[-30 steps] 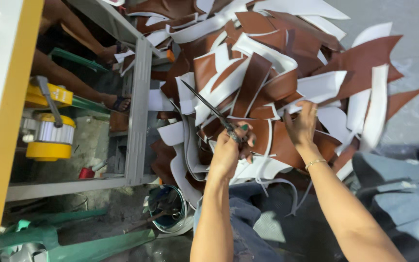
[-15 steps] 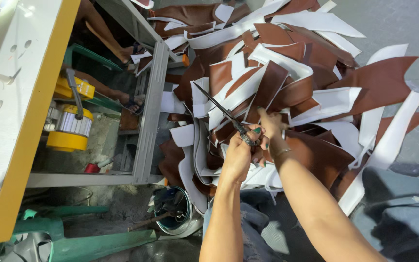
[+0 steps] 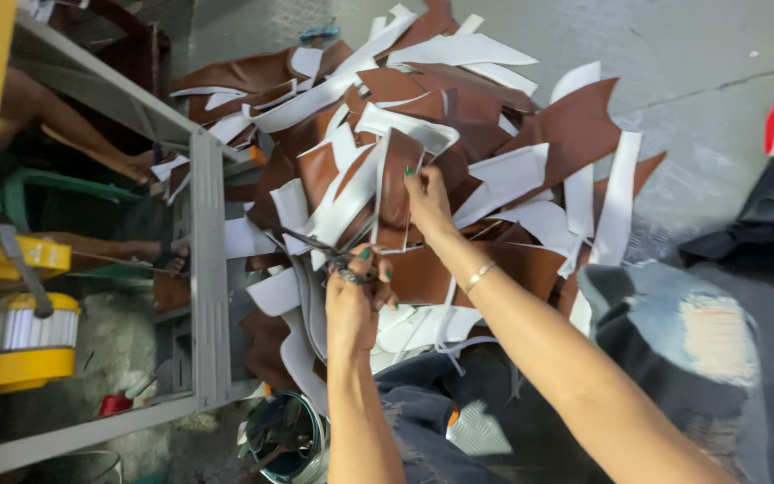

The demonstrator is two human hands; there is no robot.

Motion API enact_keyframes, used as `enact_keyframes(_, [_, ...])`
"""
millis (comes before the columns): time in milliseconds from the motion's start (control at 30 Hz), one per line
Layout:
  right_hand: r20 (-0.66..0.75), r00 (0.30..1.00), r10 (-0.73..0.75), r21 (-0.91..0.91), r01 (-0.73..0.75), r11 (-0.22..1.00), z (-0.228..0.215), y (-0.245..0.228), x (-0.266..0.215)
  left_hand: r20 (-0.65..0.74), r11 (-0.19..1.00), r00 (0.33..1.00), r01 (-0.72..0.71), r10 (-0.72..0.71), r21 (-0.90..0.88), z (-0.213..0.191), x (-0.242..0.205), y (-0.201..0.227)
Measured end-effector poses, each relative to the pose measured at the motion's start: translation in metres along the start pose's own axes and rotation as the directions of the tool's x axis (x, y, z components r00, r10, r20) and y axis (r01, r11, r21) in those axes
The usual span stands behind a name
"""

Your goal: The person uses shears to trim the edges of brown leather pieces, separating them from white backing material. They handle the pieces one at a time, making precise cuts along the edges and adding the trimmed pieces to a growing pile on the floor.

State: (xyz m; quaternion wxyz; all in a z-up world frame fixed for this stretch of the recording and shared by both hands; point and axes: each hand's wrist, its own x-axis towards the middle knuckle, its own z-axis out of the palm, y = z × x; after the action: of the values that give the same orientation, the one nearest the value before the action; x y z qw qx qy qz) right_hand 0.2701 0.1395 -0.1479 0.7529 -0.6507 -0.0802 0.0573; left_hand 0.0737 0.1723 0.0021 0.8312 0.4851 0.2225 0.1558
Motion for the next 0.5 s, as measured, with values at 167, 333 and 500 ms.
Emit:
enact_keyframes(167, [0.285, 0.918, 0.277, 0.495, -0.389, 0.777, -0.076, -0.133, 0.002, -0.032, 0.997, 0.999, 0.009, -0.006, 0.081, 0.01, -0.003, -0.006])
enact_keyframes(333, [0.182, 0.948, 0.26, 0.697, -0.311, 0.646, -0.159, -0.19, -0.009, 0.119, 0.974, 0.993, -0.03, 0.004, 0.224, 0.033, -0.013, -0.024])
enact_keyframes(500, [0.331, 0.911, 0.246, 0.85, -0.401, 0.342, -0.193, -0.173, -0.027, 0.307, 0.83, 0.938, -0.037, -0.164, 0.556, 0.062, -0.038, -0.03])
